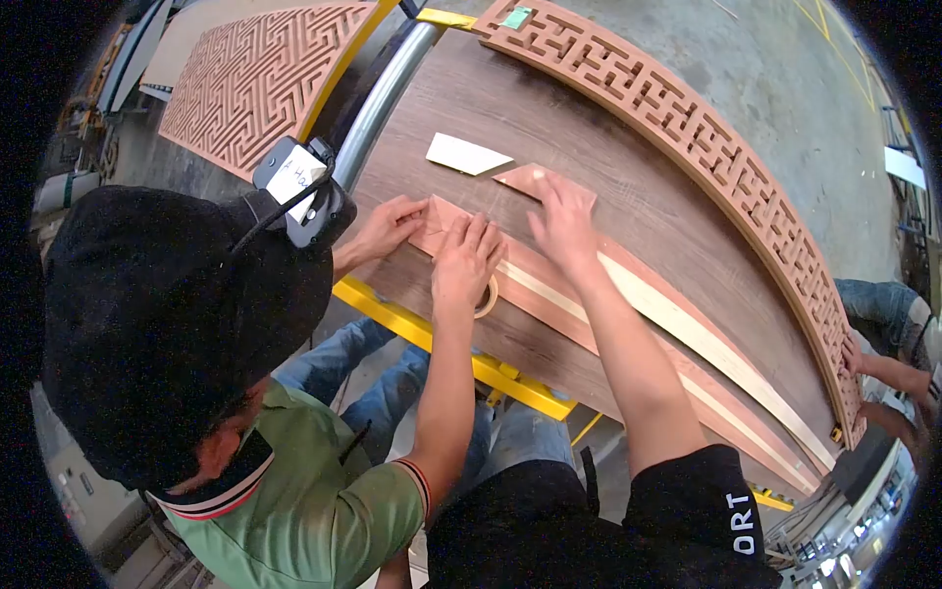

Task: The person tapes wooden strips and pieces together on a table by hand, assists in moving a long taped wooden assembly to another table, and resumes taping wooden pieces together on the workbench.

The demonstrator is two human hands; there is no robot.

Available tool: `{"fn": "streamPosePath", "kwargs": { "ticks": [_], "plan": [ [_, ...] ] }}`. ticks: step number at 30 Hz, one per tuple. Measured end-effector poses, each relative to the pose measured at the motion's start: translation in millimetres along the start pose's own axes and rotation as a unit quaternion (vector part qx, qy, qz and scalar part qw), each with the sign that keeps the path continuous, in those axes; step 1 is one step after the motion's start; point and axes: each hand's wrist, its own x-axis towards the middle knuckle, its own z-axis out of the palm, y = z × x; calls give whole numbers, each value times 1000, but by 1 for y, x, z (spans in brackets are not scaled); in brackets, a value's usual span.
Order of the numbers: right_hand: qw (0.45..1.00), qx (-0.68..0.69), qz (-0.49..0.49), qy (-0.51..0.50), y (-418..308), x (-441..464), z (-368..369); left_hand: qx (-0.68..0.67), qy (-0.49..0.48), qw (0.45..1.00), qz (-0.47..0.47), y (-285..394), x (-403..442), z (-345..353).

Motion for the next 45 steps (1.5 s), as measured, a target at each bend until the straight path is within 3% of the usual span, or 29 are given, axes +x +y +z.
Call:
{"fn": "streamPosePath", "kwargs": {
  "ticks": [2,3,5,10,14,17,20,23,26,27,29,31,43,45],
  "plan": [
    [999,42,-10,11,-12,-32,-2,-51,2,999,-12,6,2,3],
    [998,56,-38,12,-18,-50,-3,-349,-15,937,-20,17,3,6],
    [995,71,-63,11,-25,-81,1,-615,-33,787,-25,33,3,10],
    [994,107,-2,-36,-33,-130,16,-653,-13,757,7,48,5,13],
    [992,111,0,-62,-42,-136,20,-631,-36,773,62,26,8,12],
    [993,101,-7,-67,-42,-135,24,-648,-1,759,61,16,9,10],
    [990,110,-3,-83,-43,-133,20,-334,-41,936,103,22,8,3],
    [990,114,-12,-77,-38,-133,20,-95,-66,986,124,23,8,2],
    [995,48,-46,-74,-41,-123,5,-109,-68,986,103,27,10,4],
    [995,48,-46,-74,-41,-121,4,-268,-74,957,79,38,11,6],
    [989,19,-19,-146,-39,-119,4,-421,-77,902,53,61,12,9],
    [987,5,-14,-158,-38,-117,5,-504,-69,860,46,54,10,9],
    [998,-3,-41,-56,-27,-116,22,-507,-31,858,80,-5,9,1],
    [998,1,-41,-53,-29,-116,20,-534,-56,843,33,-2,7,0]
  ]
}}
